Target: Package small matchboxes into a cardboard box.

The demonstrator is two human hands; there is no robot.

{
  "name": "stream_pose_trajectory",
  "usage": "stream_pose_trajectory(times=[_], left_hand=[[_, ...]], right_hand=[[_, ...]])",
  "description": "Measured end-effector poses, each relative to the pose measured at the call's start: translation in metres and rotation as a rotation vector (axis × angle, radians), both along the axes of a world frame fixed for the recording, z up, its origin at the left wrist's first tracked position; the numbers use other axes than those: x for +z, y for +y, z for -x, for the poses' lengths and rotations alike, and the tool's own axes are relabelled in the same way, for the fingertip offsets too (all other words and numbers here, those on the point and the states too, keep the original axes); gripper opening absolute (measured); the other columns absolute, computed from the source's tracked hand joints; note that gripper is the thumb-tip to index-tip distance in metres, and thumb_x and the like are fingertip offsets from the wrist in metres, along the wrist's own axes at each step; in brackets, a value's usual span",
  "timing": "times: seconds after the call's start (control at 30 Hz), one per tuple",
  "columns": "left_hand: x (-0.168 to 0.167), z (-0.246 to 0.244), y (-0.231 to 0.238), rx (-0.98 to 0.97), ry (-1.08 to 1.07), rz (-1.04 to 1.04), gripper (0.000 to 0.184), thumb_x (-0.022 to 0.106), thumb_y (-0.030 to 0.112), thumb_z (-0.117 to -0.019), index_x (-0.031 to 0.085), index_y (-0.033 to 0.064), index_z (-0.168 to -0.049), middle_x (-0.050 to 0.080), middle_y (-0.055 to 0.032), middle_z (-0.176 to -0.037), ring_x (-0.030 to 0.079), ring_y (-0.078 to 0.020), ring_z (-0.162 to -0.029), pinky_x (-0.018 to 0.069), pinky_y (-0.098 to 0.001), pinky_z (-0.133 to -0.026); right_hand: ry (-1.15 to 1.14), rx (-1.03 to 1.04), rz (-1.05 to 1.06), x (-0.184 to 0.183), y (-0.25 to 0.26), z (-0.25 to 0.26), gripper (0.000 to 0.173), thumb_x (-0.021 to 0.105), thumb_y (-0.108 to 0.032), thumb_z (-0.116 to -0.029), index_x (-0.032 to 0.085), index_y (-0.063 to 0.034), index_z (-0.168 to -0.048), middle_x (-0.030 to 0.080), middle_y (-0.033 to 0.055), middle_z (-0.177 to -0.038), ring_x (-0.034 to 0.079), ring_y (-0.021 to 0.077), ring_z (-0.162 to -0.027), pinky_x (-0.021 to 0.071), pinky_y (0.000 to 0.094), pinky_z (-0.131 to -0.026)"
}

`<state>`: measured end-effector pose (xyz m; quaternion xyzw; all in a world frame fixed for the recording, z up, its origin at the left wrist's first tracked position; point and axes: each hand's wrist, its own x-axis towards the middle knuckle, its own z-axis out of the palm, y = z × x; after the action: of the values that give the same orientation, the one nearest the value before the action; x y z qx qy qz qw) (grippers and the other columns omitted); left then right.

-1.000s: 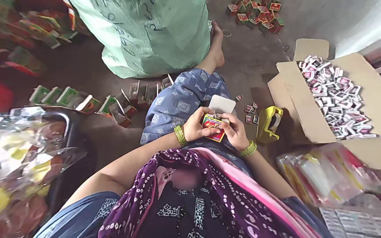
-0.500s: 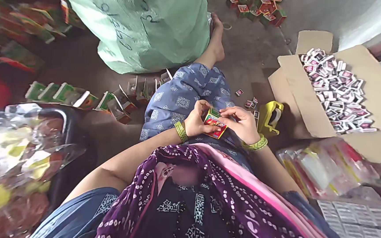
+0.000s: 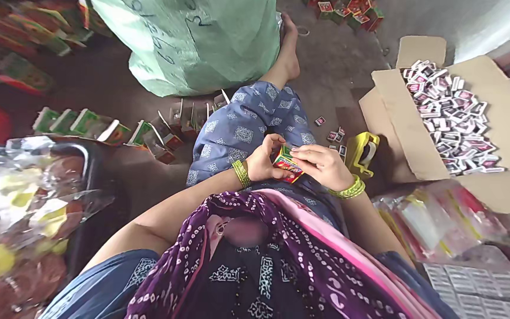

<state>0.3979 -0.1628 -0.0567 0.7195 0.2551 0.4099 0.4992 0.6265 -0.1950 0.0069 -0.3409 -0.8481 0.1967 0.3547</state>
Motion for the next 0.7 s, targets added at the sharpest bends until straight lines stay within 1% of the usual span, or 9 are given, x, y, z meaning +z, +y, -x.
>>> stream_pose_trajectory(times=[0.13, 0.23, 0.3, 0.43, 0.5, 0.57, 0.6, 0.63, 0.7], left_hand=[[-0.003, -0.001, 0.001, 0.013, -0.009, 0.008, 0.094, 0.097, 0.025, -0.0649, 0.039, -0.0011, -0.134, 0.069, -0.0124, -0.115, 0.071, -0.017, -0.105, 0.0605, -0.0383, -0.093], [-0.003, -0.001, 0.001, 0.057, -0.019, 0.089, 0.093, 0.097, 0.024, -0.0656, 0.039, -0.0003, -0.134, 0.069, -0.0125, -0.114, 0.072, -0.0176, -0.102, 0.0615, -0.0386, -0.091], [-0.002, -0.001, 0.002, 0.096, -0.022, 0.167, 0.091, 0.097, 0.022, -0.0649, 0.041, 0.0008, -0.133, 0.069, -0.0126, -0.114, 0.072, -0.0187, -0.101, 0.0622, -0.0394, -0.09], [-0.005, -0.001, 0.001, 0.078, 0.026, 0.136, 0.083, 0.094, 0.026, -0.0697, 0.045, -0.0007, -0.132, 0.068, -0.0125, -0.114, 0.071, -0.0166, -0.1, 0.0616, -0.0371, -0.09], [-0.002, -0.001, 0.001, 0.056, 0.066, 0.055, 0.071, 0.091, 0.028, -0.0755, 0.054, -0.0004, -0.128, 0.068, -0.0121, -0.116, 0.07, -0.0152, -0.1, 0.061, -0.0358, -0.09], [0.0, -0.002, 0.002, 0.054, 0.084, 0.028, 0.059, 0.086, 0.029, -0.0831, 0.059, 0.0019, -0.128, 0.068, -0.012, -0.118, 0.07, -0.0158, -0.1, 0.0607, -0.0368, -0.09], [0.001, -0.001, 0.003, 0.065, 0.084, 0.041, 0.054, 0.083, 0.027, -0.0865, 0.058, 0.003, -0.129, 0.068, -0.0114, -0.118, 0.07, -0.0163, -0.099, 0.0617, -0.0378, -0.089], [0.002, -0.001, 0.003, 0.082, 0.078, 0.066, 0.049, 0.079, 0.024, -0.0896, 0.058, 0.0042, -0.129, 0.068, -0.0102, -0.117, 0.071, -0.0163, -0.097, 0.0624, -0.0384, -0.087], [0.004, 0.001, 0.0, 0.107, 0.075, 0.135, 0.037, 0.069, 0.021, -0.0968, 0.058, 0.0084, -0.13, 0.071, -0.0064, -0.116, 0.072, -0.0149, -0.093, 0.0634, -0.0375, -0.082]], right_hand=[[-0.098, 0.024, 0.02, 0.002, -0.003, 0.001, 0.029, 0.054, -0.014, -0.1002, 0.078, -0.0083, -0.116, 0.069, 0.0114, -0.123, 0.063, 0.0203, -0.117, 0.0534, 0.0376, -0.101], [-0.089, -0.065, 0.013, -0.011, -0.009, 0.003, 0.033, 0.052, -0.013, -0.1008, 0.075, -0.0103, -0.125, 0.067, 0.0123, -0.123, 0.062, 0.0206, -0.116, 0.0522, 0.0369, -0.1], [-0.043, -0.157, -0.023, -0.022, -0.017, 0.006, 0.029, 0.054, -0.011, -0.1038, 0.073, -0.0045, -0.125, 0.07, 0.013, -0.128, 0.066, 0.0208, -0.122, 0.0535, 0.037, -0.106], [-0.016, -0.195, 0.02, -0.033, -0.029, 0.009, 0.035, 0.051, -0.01, -0.1063, 0.061, 0.0028, -0.137, 0.069, 0.0132, -0.133, 0.065, 0.0209, -0.126, 0.0515, 0.0382, -0.111], [0.025, -0.148, 0.138, -0.029, -0.03, 0.001, 0.041, 0.051, -0.012, -0.1066, 0.053, 0.0038, -0.144, 0.066, 0.013, -0.136, 0.063, 0.02, -0.128, 0.052, 0.0384, -0.11], [0.094, -0.167, 0.296, -0.024, -0.027, -0.015, 0.056, 0.058, -0.019, -0.1046, 0.039, 0.0003, -0.154, 0.063, 0.0113, -0.142, 0.061, 0.0187, -0.131, 0.0528, 0.0409, -0.11], [0.116, -0.259, 0.328, -0.023, -0.024, -0.027, 0.06, 0.062, -0.022, -0.1026, 0.039, -0.0028, -0.154, 0.064, 0.01, -0.14, 0.063, 0.0175, -0.127, 0.0547, 0.0413, -0.106], [0.109, -0.399, 0.334, -0.023, -0.021, -0.044, 0.056, 0.063, -0.024, -0.1013, 0.045, -0.0047, -0.151, 0.066, 0.0089, -0.137, 0.066, 0.016, -0.12, 0.0572, 0.0402, -0.1], [0.031, -0.736, 0.342, -0.022, -0.018, -0.088, 0.041, 0.063, -0.025, -0.1018, 0.059, -0.0055, -0.137, 0.069, 0.0099, -0.127, 0.069, 0.0175, -0.111, 0.0587, 0.0411, -0.095]])
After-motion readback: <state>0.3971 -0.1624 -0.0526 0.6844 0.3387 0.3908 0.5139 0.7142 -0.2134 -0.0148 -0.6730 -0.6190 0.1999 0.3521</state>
